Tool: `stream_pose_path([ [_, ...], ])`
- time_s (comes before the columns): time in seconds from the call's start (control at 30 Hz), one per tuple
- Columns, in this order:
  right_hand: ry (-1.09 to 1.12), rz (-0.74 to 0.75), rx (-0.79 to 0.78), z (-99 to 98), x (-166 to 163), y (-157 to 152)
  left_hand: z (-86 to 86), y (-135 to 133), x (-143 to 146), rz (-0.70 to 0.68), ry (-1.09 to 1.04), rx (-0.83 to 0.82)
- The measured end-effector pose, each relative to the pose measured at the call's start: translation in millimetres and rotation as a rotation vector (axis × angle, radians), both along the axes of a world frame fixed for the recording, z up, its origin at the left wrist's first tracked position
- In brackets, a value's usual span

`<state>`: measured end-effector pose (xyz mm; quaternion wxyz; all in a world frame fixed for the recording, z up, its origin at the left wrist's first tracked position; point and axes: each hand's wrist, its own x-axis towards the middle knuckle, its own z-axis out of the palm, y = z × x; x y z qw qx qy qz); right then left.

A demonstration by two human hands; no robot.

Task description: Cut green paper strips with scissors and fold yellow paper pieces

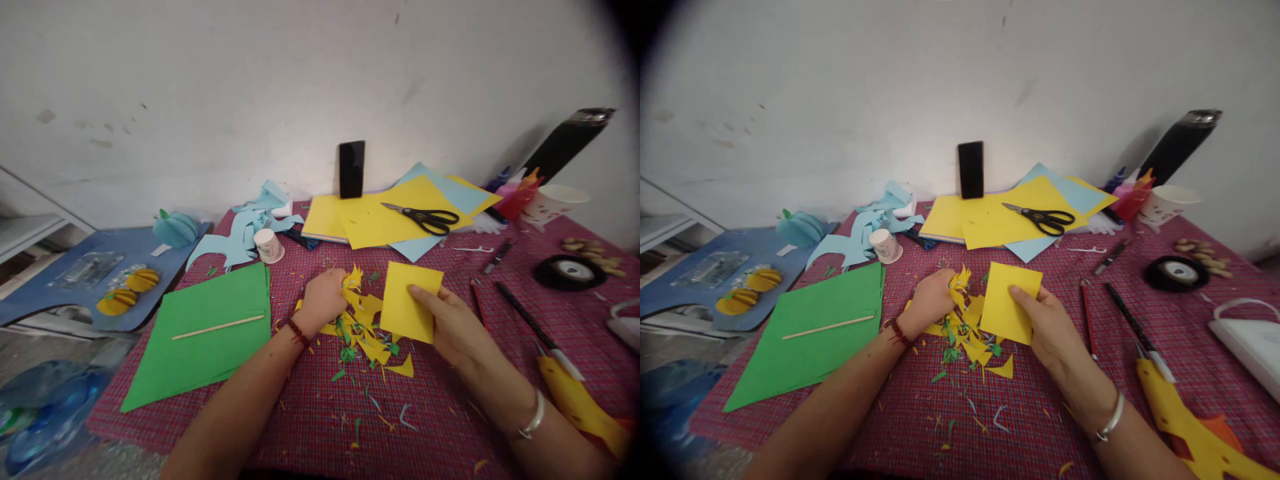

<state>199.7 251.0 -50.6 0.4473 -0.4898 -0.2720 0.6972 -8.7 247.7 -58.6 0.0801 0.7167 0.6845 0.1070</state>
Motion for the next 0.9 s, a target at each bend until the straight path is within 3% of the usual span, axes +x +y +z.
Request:
stream_pose_path([
  [0.43, 0.288, 0.042, 0.049, -0.4, -8, -3, 3.4, 6, 1, 0.011, -0.04, -0.056],
  [0.77, 0.299, 0.165, 0.125, -4.2, -6, -2, 5.9, 5, 1, 0.049, -0.01, -0.108],
  [0.9, 0.261, 0.154, 0.162, -2.9, -8, -2, 10.3, 3, 2, -0.009, -0.019, -0.078],
])
